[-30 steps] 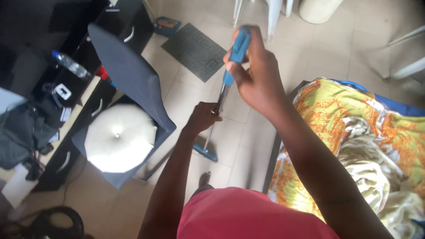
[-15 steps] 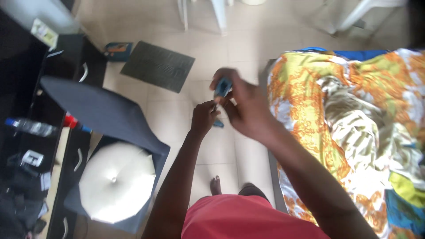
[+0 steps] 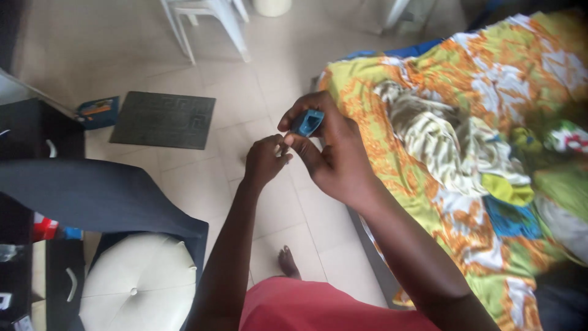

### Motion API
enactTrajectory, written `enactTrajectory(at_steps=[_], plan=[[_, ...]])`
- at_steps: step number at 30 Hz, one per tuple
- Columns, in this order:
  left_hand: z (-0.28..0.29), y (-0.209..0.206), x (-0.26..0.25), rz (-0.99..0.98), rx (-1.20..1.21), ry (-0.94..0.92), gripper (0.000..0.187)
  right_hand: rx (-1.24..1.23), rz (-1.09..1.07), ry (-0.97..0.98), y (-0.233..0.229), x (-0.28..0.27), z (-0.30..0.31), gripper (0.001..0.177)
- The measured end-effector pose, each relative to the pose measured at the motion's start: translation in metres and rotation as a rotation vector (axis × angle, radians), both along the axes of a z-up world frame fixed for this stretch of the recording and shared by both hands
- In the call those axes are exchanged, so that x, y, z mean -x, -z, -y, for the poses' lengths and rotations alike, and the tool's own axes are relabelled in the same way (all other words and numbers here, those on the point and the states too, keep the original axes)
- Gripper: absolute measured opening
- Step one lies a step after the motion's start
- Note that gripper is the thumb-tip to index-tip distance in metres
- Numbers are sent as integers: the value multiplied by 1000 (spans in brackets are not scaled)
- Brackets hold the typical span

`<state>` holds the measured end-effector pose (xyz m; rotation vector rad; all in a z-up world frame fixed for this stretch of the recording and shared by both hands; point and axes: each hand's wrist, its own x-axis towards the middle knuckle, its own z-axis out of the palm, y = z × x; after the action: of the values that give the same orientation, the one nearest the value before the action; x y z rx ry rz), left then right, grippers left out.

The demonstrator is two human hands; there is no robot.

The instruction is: Assembling a mop by screwing the handle segments together.

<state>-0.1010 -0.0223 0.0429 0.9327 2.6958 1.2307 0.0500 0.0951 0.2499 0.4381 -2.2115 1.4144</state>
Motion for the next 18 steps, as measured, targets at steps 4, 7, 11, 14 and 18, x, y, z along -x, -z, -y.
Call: enactTrajectory(at_steps=[4,7,11,14,18], plan=[[-8,25,-25,-146,-84,142,36,46,37,92,-8,-44,-5,28],[-12,12,-59,45,9,198,22,75,70,159,-10,-80,-5,29],[-17,0,-103,187,127,280,23,92,95,232,-13,-128,-2,25],[-24,18,-132,173,75,374,22,114,109,271,-14,-160,3,24],[-41,15,-170,265,66,472,22,89,96,385,-20,-196,2,23]])
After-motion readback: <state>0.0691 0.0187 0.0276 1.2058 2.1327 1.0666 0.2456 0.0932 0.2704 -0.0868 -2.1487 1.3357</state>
